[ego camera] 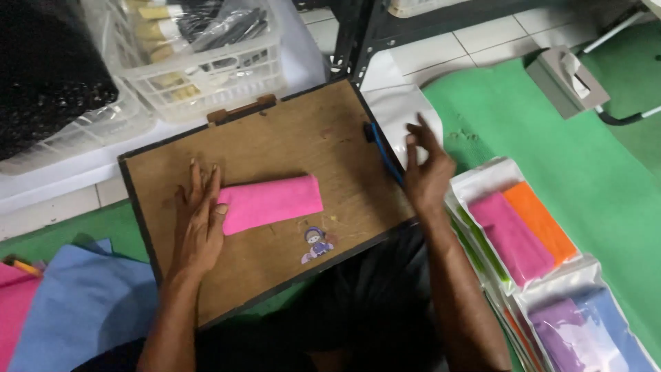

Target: The person folds a pink cloth on a wooden board, using a blue brush to smooth it, then places it in a plastic bag. They repeat the process with a blue cloth, brushing and folding it neatly.

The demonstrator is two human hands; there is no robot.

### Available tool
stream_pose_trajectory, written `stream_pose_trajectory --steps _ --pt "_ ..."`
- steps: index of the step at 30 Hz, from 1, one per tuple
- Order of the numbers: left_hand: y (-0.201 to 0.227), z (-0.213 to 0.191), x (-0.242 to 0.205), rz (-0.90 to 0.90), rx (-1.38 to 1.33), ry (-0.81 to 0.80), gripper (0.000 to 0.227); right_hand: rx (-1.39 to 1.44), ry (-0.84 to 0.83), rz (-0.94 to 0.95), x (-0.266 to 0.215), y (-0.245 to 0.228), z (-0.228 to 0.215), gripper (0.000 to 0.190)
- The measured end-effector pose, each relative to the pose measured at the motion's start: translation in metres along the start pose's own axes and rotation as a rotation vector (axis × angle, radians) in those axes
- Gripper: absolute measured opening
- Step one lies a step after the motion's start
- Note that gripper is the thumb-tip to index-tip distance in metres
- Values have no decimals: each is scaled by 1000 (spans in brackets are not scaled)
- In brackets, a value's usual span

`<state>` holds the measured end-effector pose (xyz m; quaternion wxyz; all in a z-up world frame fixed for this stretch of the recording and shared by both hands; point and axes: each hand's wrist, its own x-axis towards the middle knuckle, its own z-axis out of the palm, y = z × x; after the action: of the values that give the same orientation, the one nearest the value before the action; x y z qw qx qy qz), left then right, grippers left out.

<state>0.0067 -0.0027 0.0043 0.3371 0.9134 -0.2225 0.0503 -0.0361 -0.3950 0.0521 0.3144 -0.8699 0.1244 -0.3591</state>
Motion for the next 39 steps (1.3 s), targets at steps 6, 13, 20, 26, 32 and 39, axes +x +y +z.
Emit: stream_pose_trajectory --steps 6,13,20,26,32,39 --pt "10 -9 14 309 155 -91 96 -476 -427 350 54 238 75 48" --pt "-12 -6 16 282 139 -79 83 -517 -952 21 37 203 118 100" --pt "25 -49 30 94 75 -207 105 -964 -932 -223 25 249 128 69" --pt "30 -60 27 -195 -32 -230 84 -1062 -866 -367 58 279 114 72" --pt "23 -47 27 -326 -89 -214 54 -890 -540 -891 79 330 98 41" --pt "67 -77 21 -203 -31 -52 77 -882 -198 96 114 177 0 48"
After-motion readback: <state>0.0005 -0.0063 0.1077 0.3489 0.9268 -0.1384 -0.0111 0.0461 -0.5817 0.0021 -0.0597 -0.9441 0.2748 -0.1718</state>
